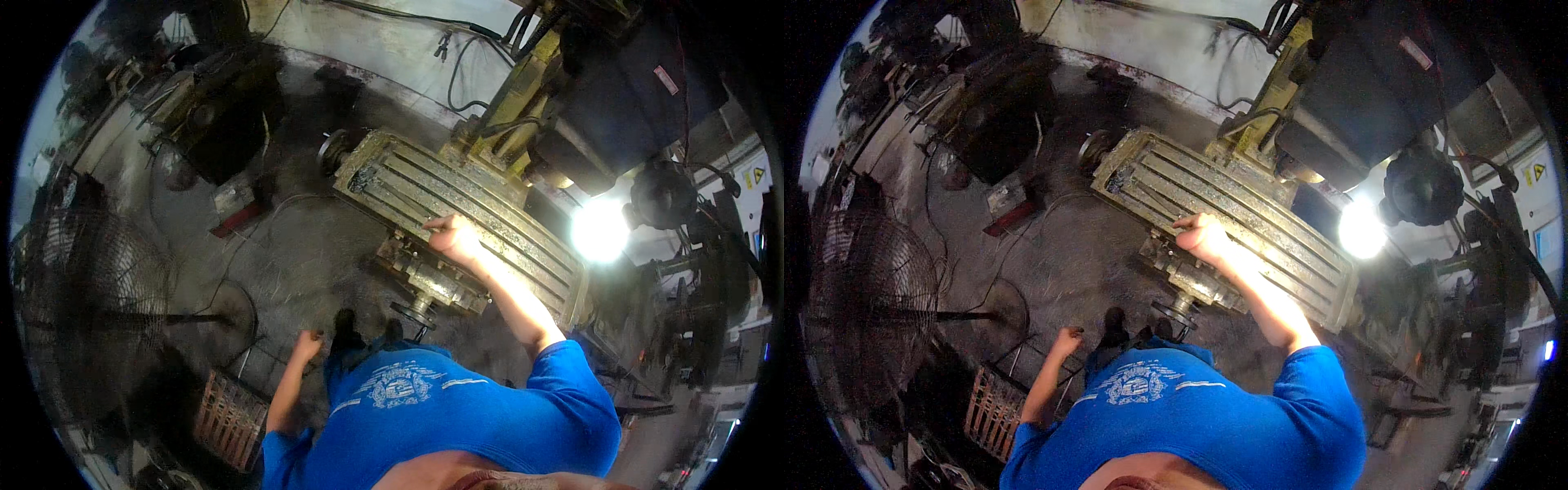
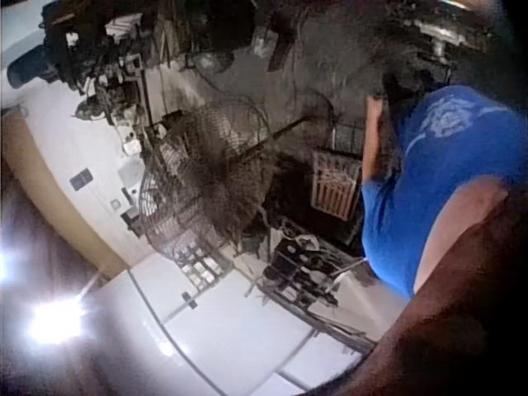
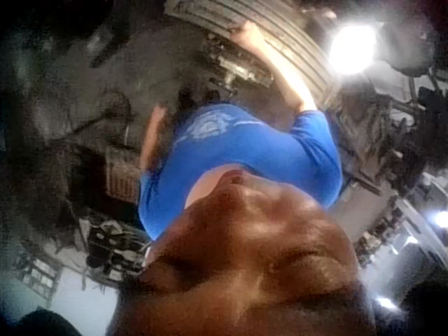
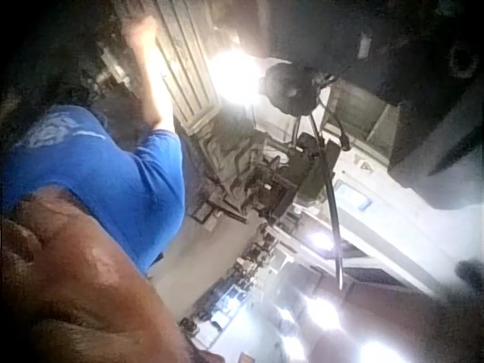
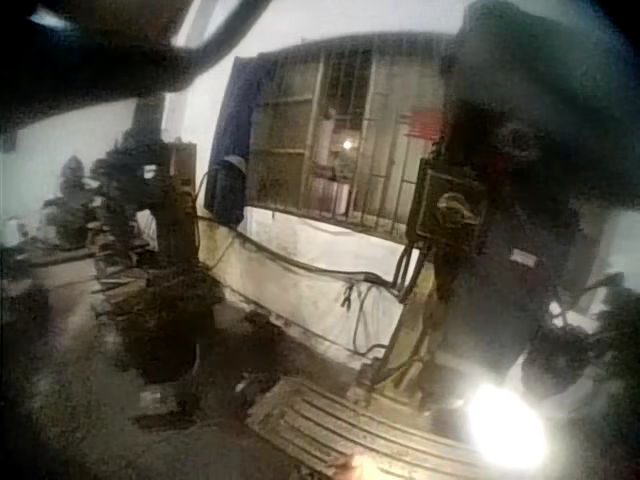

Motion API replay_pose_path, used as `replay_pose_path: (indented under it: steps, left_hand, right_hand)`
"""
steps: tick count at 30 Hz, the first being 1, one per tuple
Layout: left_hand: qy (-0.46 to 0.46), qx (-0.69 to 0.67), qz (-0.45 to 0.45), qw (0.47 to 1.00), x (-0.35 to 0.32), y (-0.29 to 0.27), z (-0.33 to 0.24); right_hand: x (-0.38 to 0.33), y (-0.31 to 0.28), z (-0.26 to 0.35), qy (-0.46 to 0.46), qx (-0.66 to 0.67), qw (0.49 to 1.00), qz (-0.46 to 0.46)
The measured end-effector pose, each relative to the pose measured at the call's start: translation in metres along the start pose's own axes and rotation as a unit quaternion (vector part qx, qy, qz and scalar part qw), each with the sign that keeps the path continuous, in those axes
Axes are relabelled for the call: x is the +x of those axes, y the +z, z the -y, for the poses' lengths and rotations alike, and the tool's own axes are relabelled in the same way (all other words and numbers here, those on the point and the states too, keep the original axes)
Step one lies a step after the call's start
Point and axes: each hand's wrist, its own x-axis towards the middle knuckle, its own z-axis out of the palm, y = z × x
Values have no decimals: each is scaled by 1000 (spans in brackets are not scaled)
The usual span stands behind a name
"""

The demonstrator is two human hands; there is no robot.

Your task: The person uses a brush and a scraper to clean debris and residue from the surface of a milling machine table. They repeatedly sweep and scrape the grooves and flat areas of the machine bed.

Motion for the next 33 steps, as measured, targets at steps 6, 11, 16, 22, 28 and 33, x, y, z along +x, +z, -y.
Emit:
replay_pose_path:
  steps: [6,11,16,22,28,33]
  left_hand:
    - [150,140,-39,978,46,-57,-107]
    - [398,-4,-124,909,50,-113,-276]
    - [405,-68,-103,906,80,-130,-349]
    - [397,-332,6,856,91,-105,-358]
    - [354,-242,-65,901,93,-118,-341]
    - [323,-129,-178,921,103,-157,-293]
  right_hand:
    - [-10,28,31,28,-110,993,-33]
    - [-23,34,63,23,-124,989,-71]
    - [-45,38,109,13,-153,987,-44]
    - [-62,54,119,-3,-114,987,-111]
    - [-88,39,91,57,65,993,-85]
    - [-151,0,-4,125,337,922,-145]
